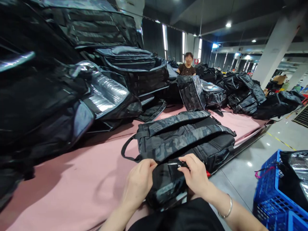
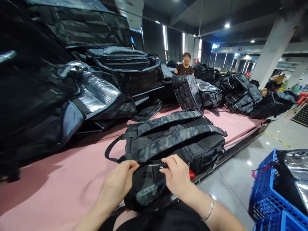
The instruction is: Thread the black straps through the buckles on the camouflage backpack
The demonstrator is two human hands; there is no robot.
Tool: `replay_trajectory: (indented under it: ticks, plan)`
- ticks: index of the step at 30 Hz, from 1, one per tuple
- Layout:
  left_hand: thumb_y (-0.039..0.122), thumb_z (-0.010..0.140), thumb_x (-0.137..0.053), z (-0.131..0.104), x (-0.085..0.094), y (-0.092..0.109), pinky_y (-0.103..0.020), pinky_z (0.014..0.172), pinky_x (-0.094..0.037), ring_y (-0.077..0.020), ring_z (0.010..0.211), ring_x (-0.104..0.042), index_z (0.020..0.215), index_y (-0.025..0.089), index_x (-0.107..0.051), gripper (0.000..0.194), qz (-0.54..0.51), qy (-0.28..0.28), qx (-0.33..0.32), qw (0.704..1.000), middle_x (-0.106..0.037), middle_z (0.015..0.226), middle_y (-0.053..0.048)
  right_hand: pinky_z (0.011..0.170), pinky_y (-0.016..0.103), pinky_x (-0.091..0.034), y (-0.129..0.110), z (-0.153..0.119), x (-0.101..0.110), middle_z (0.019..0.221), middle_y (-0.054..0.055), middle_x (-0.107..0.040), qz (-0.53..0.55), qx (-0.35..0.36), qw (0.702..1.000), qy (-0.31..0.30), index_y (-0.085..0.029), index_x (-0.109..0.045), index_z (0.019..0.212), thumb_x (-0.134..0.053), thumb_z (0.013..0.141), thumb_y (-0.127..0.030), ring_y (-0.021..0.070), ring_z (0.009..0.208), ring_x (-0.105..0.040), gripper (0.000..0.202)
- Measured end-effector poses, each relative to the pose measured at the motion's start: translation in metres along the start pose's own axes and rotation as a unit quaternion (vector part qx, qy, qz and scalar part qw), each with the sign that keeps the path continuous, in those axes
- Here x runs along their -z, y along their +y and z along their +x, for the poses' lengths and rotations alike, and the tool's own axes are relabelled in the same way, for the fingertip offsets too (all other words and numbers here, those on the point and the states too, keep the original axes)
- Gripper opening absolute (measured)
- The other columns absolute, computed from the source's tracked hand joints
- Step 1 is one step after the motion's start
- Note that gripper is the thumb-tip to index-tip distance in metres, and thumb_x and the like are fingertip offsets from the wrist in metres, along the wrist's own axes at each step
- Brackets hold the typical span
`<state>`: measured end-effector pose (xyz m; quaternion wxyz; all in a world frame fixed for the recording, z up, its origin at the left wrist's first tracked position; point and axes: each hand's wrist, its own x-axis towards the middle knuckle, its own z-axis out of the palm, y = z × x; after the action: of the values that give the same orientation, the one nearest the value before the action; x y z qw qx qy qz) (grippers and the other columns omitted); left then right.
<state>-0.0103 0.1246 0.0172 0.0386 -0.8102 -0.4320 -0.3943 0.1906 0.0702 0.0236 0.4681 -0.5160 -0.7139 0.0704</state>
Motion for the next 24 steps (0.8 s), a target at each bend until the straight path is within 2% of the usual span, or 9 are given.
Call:
replay_trajectory:
  ticks: [6, 10, 15, 19, 21, 24]
  plan:
    - [0.03, 0.087, -0.036, -0.002, -0.004, 0.009, -0.029, 0.056, -0.043, -0.0179, 0.062, -0.057, 0.078, 0.022, -0.044, 0.014, -0.038, 0.026, 0.114, 0.992, -0.058, 0.071, -0.002, 0.071, 0.029, -0.047, -0.005, 0.006, -0.018, 0.089, 0.004, -0.062, -0.113, 0.018, 0.993, -0.037, -0.019, -0.061, 0.099, -0.058, 0.084, -0.013, 0.0178, 0.082, -0.058, 0.016]
    - [0.032, 0.085, -0.037, -0.003, -0.005, 0.011, -0.028, 0.055, -0.044, -0.0176, 0.062, -0.058, 0.08, 0.022, -0.046, 0.014, -0.056, 0.031, 0.144, 0.988, -0.059, 0.072, -0.001, 0.069, 0.029, -0.046, -0.01, 0.009, -0.024, 0.091, 0.004, -0.061, -0.157, 0.029, 0.986, -0.057, -0.019, -0.06, 0.101, -0.059, 0.085, -0.018, 0.0178, 0.081, -0.058, 0.016]
    - [0.028, 0.086, -0.039, -0.004, -0.01, 0.006, -0.026, 0.056, -0.044, -0.0158, 0.062, -0.058, 0.08, 0.022, -0.046, 0.012, -0.058, 0.049, 0.109, 0.991, -0.057, 0.072, 0.0, 0.068, 0.028, -0.046, -0.009, 0.013, -0.033, 0.088, 0.003, -0.061, -0.166, 0.043, 0.983, -0.069, -0.02, -0.061, 0.098, -0.058, 0.086, -0.019, 0.0173, 0.08, -0.058, 0.012]
    - [0.022, 0.087, -0.041, -0.008, -0.009, 0.014, -0.024, 0.058, -0.044, -0.0137, 0.063, -0.057, 0.081, 0.021, -0.046, 0.007, -0.065, 0.086, 0.079, 0.991, -0.056, 0.072, 0.0, 0.069, 0.028, -0.046, -0.005, 0.011, -0.034, 0.084, 0.002, -0.062, -0.119, 0.029, 0.991, -0.05, -0.02, -0.061, 0.093, -0.059, 0.084, -0.013, 0.0173, 0.079, -0.058, 0.011]
    - [0.017, 0.086, -0.042, -0.016, -0.005, 0.022, -0.024, 0.062, -0.045, -0.0127, 0.066, -0.058, 0.082, 0.02, -0.046, 0.007, -0.092, 0.103, 0.044, 0.989, -0.057, 0.074, -0.001, 0.072, 0.028, -0.047, -0.002, 0.008, -0.032, 0.086, 0.002, -0.063, -0.075, 0.024, 0.996, -0.029, -0.019, -0.06, 0.093, -0.056, 0.083, -0.01, 0.0177, 0.082, -0.059, 0.014]
    - [0.01, 0.084, -0.044, -0.03, 0.006, 0.03, -0.023, 0.064, -0.046, -0.0113, 0.065, -0.056, 0.079, 0.019, -0.048, 0.011, -0.151, 0.096, -0.028, 0.983, -0.056, 0.071, -0.001, 0.074, 0.029, -0.049, 0.005, 0.001, -0.028, 0.09, 0.005, -0.062, -0.018, 0.029, 0.999, 0.006, -0.018, -0.058, 0.101, -0.048, 0.086, -0.01, 0.0174, 0.083, -0.059, 0.019]
